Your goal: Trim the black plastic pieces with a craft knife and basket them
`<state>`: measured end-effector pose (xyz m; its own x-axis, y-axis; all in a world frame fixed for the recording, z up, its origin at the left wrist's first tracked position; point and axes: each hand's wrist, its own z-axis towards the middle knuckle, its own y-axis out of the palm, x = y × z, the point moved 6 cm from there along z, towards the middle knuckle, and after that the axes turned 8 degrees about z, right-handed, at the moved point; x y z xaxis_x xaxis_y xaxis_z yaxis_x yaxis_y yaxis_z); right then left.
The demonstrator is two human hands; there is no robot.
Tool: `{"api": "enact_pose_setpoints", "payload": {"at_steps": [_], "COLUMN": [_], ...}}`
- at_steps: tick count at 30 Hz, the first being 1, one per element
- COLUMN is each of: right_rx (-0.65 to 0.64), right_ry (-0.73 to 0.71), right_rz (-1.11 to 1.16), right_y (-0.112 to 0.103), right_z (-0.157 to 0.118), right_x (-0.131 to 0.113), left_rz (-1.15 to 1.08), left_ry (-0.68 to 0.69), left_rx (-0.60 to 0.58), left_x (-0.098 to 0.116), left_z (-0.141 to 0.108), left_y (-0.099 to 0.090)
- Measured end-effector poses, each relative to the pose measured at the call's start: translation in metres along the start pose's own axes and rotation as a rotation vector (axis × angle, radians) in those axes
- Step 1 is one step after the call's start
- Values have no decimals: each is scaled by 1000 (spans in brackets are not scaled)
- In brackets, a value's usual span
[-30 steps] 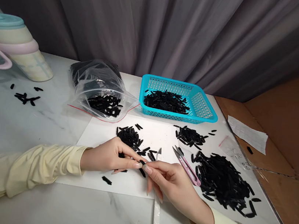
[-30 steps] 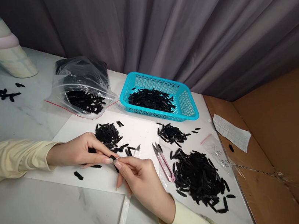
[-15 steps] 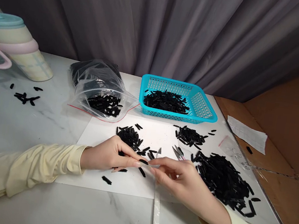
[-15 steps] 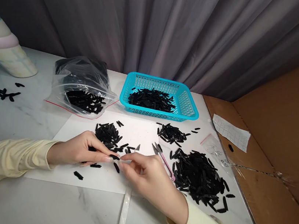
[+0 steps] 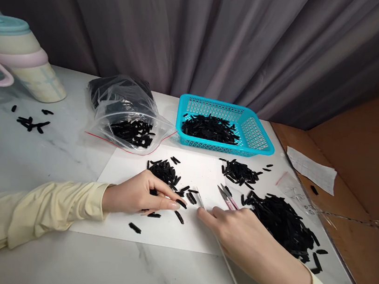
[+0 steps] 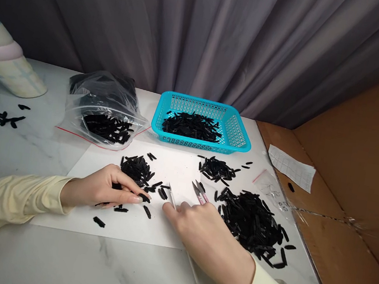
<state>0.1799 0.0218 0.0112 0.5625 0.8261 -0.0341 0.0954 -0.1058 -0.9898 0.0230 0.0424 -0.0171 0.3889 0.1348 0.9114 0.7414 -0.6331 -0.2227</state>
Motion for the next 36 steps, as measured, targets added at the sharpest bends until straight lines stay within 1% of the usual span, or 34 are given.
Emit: {"api": "enact_pose_setpoints", "payload": {"at_steps": [5,7,9,13,17,19,22,24,26,29,32,36], "right_rx": [-95,-80,-34,3,73,51,-59,-109,-99,-22,12,33], "right_ry": [38,49,69,139,153,171,263,327,386,426,383,330], "right_rz": [70,136,226,499,853,1016,1224,1314,1358,1344,1245,1059], "right_y": [-2,-5,-10,-20,-28,-24,-10,-1,3,5,6,6], "right_z": [-1,-2,-2,-2,3,6,8,8,8,9,10,8], "right_x": [11,16,23,34,35,34,35,38,41,46,45,44], "left_rz": [1,-5,-8,-10,-4,1,1,5,13,13,17,23], "left_ry": [2,9,16,30,30,31,46,49,45,40,43,41], "left_rx": [-2,-5,-5,-8,-1,3,1,4,6,2,1,6], "left_x": [1,1,0,-1,-2,-1,-1,-1,-1,-2,-2,-2], "left_z": [1,1,0,0,1,1,1,1,1,1,1,1], "left_y": [0,0,1,1,1,0,1,0,0,0,0,0]}}
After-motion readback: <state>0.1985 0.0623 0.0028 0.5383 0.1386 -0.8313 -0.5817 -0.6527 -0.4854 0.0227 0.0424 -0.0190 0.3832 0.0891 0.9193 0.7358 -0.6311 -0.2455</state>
